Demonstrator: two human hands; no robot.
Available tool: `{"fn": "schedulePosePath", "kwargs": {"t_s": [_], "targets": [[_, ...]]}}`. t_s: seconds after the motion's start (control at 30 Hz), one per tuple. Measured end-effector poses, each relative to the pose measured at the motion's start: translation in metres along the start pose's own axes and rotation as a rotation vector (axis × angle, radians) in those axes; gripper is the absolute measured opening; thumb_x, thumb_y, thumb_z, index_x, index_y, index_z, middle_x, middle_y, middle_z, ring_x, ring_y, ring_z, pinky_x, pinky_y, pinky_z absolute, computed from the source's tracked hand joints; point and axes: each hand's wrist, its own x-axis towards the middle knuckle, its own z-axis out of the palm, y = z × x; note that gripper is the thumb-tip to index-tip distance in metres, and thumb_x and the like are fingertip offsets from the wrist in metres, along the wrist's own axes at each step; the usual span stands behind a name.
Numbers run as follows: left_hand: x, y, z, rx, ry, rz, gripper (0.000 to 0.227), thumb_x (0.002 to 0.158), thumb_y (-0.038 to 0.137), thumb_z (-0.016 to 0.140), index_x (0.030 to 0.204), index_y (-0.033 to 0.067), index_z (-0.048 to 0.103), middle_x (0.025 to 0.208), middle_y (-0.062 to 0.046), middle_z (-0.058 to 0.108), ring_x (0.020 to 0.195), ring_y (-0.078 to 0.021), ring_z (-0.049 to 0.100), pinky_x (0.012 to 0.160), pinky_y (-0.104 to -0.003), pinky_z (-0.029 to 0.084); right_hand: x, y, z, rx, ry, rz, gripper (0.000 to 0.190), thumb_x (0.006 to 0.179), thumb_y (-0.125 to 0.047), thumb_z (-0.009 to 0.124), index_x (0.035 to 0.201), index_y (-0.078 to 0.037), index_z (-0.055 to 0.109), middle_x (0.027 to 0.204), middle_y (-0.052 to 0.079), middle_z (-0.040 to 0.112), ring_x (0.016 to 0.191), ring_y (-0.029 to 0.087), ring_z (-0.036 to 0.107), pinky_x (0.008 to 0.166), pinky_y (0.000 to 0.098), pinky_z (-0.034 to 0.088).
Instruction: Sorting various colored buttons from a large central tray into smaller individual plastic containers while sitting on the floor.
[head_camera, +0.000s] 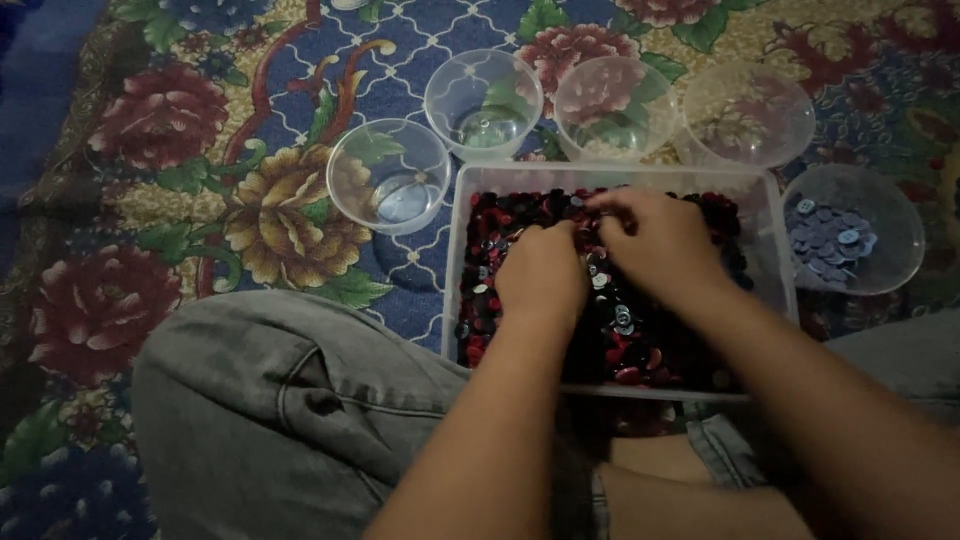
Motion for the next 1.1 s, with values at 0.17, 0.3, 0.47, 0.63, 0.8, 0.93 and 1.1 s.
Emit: {"fn": "schedulePosePath", "kwargs": {"t_s": [0.17,0.3,0.47,0.63,0.8,0.93,1.1], "targets": [[-0.01,-0.001,-0.004,-0.025,-0.036,-0.004,0.035,0.096,0.017,0.064,0.13,0.0103,0.069,0.117,-0.024,0.065,0.113,-0.0438,0.067,0.09,-0.061,0.059,0.007,-0.019,0.006,-0.097,0.022,-0.024,0.03,0.093,-0.027,0.074,0.119,-0.013,0.079,0.102,0.016,0.077,0.099,0.039,0.072,0.079,0.0506,0.061],[-0.013,-0.002,-0.004,-0.004,-0.036,0.006,0.034,0.097,0.02,0.066,0.129,0.0094,0.07,0.115,-0.025,0.066,0.111,-0.0425,0.068,0.088,-0.058,0.061,0.006,-0.033,0.005,-0.194,-0.041,0.082,0.03,0.096,-0.037,0.071,0.118,-0.019,0.08,0.104,0.013,0.077,0.1,0.037,0.072,0.078,0.0514,0.061],[-0.021,-0.001,-0.012,-0.039,-0.029,0.029,0.032,0.096,0.017,0.064,0.125,0.0084,0.071,0.111,-0.024,0.067,0.11,-0.0435,0.069,0.089,-0.057,0.061,0.007,-0.015,0.012,-0.184,-0.053,0.095,0.022,0.094,-0.041,0.071,0.109,-0.028,0.082,0.095,0.005,0.079,0.097,0.033,0.073,0.077,0.0489,0.061],[-0.022,-0.01,-0.006,-0.051,-0.028,0.042,0.028,0.098,0.022,0.059,0.118,0.0123,0.075,0.105,-0.021,0.07,0.106,-0.0408,0.071,0.086,-0.054,0.062,-0.017,0.001,0.006,-0.128,-0.088,0.097,0.022,0.092,-0.039,0.071,0.106,-0.026,0.082,0.094,0.01,0.078,0.098,0.037,0.072,0.082,0.051,0.06],[-0.033,-0.018,-0.005,-0.093,-0.018,0.011,0.03,0.097,0.031,0.06,0.116,0.0167,0.077,0.104,-0.018,0.075,0.106,-0.0423,0.071,0.09,-0.052,0.059,-0.048,0.037,0.004,-0.1,0.143,0.041,0.012,0.084,-0.035,0.082,0.096,-0.032,0.081,0.101,-0.001,0.071,0.102,0.025,0.071,0.084,0.0359,0.059],[-0.051,-0.011,-0.017,-0.202,0.002,-0.021,0.032,0.097,0.035,0.057,0.117,0.0205,0.077,0.106,-0.017,0.077,0.11,-0.0438,0.069,0.093,-0.054,0.057,-0.072,0.035,-0.006,0.079,0.254,0.05,0.016,0.08,-0.026,0.089,0.095,-0.024,0.081,0.113,0.003,0.068,0.106,0.029,0.069,0.083,0.0359,0.059],[-0.052,-0.012,0.0,-0.451,0.257,0.009,0.028,0.091,0.029,0.065,0.11,0.0145,0.079,0.089,-0.005,0.081,0.07,-0.021,0.073,0.067,-0.031,0.057,-0.076,0.023,-0.037,0.104,0.197,0.119,0.015,0.087,-0.019,0.081,0.098,-0.009,0.082,0.11,0.0,0.075,0.087,0.017,0.069,0.075,0.0305,0.053]]}}
